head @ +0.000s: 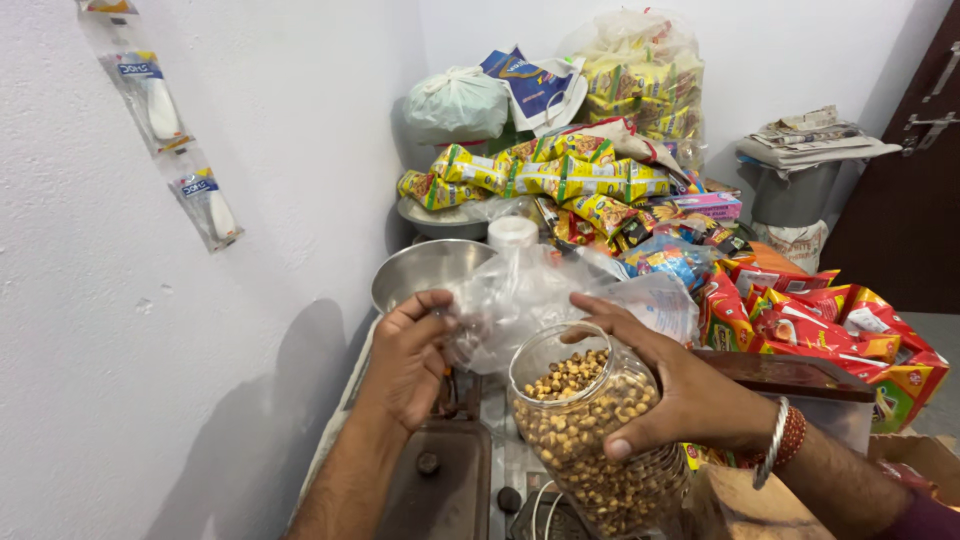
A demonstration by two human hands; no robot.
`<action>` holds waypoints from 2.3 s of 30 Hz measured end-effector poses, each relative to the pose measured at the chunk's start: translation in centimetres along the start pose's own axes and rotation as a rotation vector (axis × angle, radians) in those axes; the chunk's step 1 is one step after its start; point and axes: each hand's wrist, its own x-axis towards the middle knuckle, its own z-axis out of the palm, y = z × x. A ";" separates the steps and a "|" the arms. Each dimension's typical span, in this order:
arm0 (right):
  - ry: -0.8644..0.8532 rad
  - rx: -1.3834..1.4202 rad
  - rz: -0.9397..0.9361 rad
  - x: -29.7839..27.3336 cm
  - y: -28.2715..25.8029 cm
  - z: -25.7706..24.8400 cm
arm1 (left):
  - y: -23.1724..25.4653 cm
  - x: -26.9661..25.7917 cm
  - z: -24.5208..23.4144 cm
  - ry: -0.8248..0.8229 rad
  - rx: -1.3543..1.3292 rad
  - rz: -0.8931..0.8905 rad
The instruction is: The person packs various snack items, including biscuits and candies, into a plastic bag from a glass display counter. They then move to a weighing scale, pour roasted peanuts from a jar into a metal bowl, and transfer the peanuts into a plastic bag.
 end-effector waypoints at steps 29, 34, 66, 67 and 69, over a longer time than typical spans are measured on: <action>-0.220 -0.205 0.128 0.3 -3.0 1.9 | 3.7 -0.6 6.7 -0.320 1.278 0.077; -0.233 -0.175 0.020 0.1 -3.6 2.5 | 1.4 2.3 8.8 -0.548 1.326 -0.278; 0.031 -0.082 0.009 3.5 -4.4 -0.6 | 7.4 9.0 6.0 -0.156 0.287 0.072; 0.042 -0.113 -0.041 4.0 -4.2 -0.9 | 7.6 9.7 5.4 -0.159 0.273 0.177; 0.048 -0.015 0.063 5.2 -3.7 -1.4 | 8.0 10.9 3.3 -0.091 0.552 0.369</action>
